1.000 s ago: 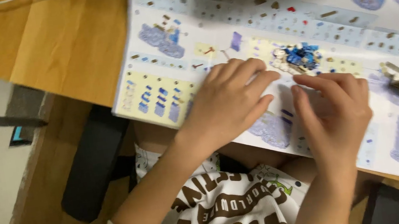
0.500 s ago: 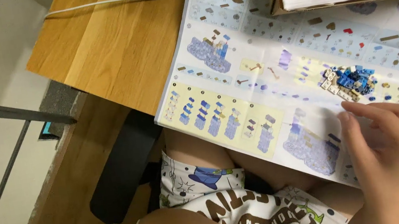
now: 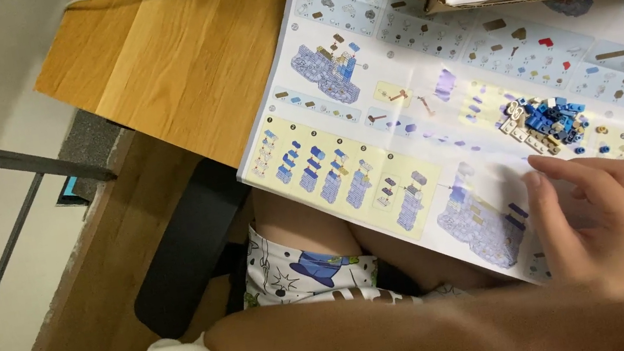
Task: The person assembles a small Lego model by hand, following a printed instruction manual laid out on a wooden table. They pick up small white and blue plastic bricks from a cardboard box and the table surface, connecting them to form a small structure.
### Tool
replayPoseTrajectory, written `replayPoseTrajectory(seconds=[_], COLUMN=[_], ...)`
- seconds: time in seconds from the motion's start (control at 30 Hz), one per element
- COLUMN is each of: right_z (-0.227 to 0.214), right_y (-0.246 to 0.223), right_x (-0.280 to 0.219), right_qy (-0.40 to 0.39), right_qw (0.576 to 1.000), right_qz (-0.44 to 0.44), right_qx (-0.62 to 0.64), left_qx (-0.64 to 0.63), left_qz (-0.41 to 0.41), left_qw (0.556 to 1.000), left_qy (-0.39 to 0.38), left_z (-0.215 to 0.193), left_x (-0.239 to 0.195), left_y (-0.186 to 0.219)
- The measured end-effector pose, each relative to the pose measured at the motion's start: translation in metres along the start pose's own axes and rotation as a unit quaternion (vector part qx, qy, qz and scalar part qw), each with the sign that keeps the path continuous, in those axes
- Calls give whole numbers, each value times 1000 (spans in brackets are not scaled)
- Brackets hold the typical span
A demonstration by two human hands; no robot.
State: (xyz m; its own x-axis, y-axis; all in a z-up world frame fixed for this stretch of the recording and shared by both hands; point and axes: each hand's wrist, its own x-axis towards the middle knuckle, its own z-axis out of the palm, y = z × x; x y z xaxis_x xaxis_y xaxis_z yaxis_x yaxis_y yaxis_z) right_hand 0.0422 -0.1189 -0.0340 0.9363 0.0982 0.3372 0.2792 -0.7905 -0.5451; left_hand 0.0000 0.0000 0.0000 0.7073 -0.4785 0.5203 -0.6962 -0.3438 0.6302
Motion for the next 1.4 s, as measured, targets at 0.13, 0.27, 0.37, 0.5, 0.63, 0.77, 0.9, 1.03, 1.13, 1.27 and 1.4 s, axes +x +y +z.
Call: replayPoseTrajectory(seconds=[0.13, 0.27, 0.37, 0.5, 0.63, 0.77, 0.9, 1.03, 1.13, 1.27, 1.4], right_z=[2, 2, 2, -1, -2, -4, -6, -7, -7, -6, -6], right_y=[0, -5, -9, -12, -8, -8, -12, -10, -10, -5, -4], right_x=[-1, 1, 6, 12, 13, 15, 18, 17, 17, 20, 20], right_qy=[-3, 27, 48, 82, 104, 81, 35, 51, 71, 42, 37], right_qw=[1000, 999, 997, 992, 988, 989, 991, 990, 986, 989, 990], right_qz=[13, 14, 47, 85, 103, 110, 116, 123, 136, 134, 127], right_qx=[17, 16, 39, 42, 50, 58, 54, 54, 65, 51, 53], left_qx=[1, 110, 135, 166, 192, 213, 230, 240, 254, 262, 267], left_qz=[-13, -48, -86, -83, -84, -83, -80, -75, -63, -87, -95], left_qw=[999, 992, 986, 980, 977, 971, 967, 965, 962, 957, 955], left_qy=[-33, -40, -49, -65, -49, -68, -73, -74, -72, -83, -87], left_z=[-41, -67, -75, -68, -67, -66, -61, -57, -55, -55, -52], left_x=[-14, -7, 0, 6, 9, 14, 18, 22, 25, 32, 35], left_y=[-79, -109, -111, -115, -117, -114, -112, -111, -110, -111, -118])
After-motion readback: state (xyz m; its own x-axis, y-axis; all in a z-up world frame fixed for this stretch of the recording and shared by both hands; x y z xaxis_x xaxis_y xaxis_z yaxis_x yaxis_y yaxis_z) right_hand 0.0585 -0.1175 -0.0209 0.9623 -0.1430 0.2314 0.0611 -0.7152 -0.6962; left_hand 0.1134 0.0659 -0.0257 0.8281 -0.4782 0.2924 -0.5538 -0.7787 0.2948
